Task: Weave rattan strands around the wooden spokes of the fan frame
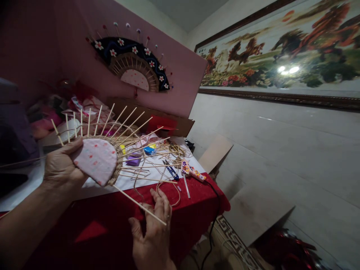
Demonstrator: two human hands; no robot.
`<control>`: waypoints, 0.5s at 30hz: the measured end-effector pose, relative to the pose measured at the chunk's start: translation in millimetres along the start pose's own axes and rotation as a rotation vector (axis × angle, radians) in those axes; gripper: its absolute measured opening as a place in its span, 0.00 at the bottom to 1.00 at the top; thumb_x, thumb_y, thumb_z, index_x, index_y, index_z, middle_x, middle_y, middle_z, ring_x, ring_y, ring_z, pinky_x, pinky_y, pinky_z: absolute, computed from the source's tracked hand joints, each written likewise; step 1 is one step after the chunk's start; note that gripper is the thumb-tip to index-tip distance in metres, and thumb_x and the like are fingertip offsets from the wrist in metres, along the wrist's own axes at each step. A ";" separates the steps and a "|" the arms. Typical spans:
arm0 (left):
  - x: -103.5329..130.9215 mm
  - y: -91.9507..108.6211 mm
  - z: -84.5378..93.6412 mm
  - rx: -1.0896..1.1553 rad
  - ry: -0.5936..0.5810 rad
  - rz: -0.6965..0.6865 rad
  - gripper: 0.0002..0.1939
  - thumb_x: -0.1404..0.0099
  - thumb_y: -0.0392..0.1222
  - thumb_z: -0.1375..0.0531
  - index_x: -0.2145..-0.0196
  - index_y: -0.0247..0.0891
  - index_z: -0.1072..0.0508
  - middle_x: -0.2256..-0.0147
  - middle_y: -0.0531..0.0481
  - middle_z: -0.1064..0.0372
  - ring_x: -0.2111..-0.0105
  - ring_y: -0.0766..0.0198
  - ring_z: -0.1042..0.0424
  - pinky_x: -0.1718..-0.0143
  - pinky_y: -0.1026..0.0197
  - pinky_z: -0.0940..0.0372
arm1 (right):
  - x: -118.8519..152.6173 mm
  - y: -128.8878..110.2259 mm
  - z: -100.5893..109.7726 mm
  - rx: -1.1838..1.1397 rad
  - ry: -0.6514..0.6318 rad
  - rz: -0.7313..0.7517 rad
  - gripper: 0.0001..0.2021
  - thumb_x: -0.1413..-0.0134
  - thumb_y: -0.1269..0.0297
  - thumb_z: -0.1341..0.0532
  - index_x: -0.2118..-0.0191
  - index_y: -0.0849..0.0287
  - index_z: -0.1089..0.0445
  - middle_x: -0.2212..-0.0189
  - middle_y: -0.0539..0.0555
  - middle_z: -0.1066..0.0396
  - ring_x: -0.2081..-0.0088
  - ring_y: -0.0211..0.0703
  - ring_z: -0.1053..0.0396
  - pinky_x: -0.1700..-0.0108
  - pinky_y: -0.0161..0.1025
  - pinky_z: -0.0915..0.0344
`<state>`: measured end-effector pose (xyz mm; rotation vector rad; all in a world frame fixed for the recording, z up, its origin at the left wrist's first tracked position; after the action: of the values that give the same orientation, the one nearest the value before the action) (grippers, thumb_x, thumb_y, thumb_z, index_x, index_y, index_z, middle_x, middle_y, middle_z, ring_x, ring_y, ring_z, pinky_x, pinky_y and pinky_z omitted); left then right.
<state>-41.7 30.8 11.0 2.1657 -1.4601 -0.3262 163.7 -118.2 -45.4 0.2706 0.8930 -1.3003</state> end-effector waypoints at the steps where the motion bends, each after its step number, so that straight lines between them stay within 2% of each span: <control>1: -0.2 0.1 0.0 0.000 -0.001 0.000 0.08 0.47 0.27 0.45 0.78 0.34 0.30 0.79 0.52 0.30 0.75 0.65 0.30 0.61 0.57 0.33 | -0.7 -0.9 -0.5 -0.001 -0.015 0.000 0.10 0.46 0.62 0.42 0.58 0.57 0.32 0.46 0.62 0.41 0.41 0.58 0.51 0.47 0.59 0.45; 5: -1.1 1.9 -1.0 0.002 -0.015 -0.014 0.08 0.48 0.27 0.45 0.78 0.34 0.29 0.78 0.52 0.29 0.73 0.65 0.30 0.58 0.57 0.34 | -2.8 -3.4 -0.5 -0.014 -0.051 0.004 0.09 0.46 0.65 0.43 0.58 0.57 0.33 0.46 0.61 0.42 0.40 0.57 0.54 0.47 0.60 0.46; 11: 0.9 0.8 -0.8 0.008 0.000 0.000 0.07 0.48 0.27 0.45 0.78 0.35 0.29 0.78 0.53 0.30 0.72 0.64 0.29 0.51 0.50 0.39 | -2.5 -0.7 -3.9 -0.061 -0.106 -0.024 0.09 0.46 0.65 0.43 0.58 0.57 0.34 0.44 0.59 0.44 0.40 0.56 0.54 0.45 0.59 0.49; 15: 1.3 0.9 -1.5 -0.013 0.004 -0.002 0.07 0.47 0.28 0.45 0.77 0.34 0.29 0.75 0.50 0.28 0.69 0.62 0.29 0.51 0.51 0.39 | -1.5 6.1 -5.2 -0.151 -0.131 -0.083 0.07 0.47 0.64 0.42 0.61 0.56 0.34 0.43 0.58 0.44 0.40 0.56 0.55 0.44 0.60 0.52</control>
<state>-41.2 29.8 12.9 2.1562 -1.4495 -0.3312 167.1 -112.0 -49.6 0.0295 0.8928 -1.3032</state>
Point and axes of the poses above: each hand's wrist, its own x-axis away from the middle knuckle, its own z-axis out of the back of the hand, y = z × x, the point moved 9 cm from there along -x, towards the middle knuckle
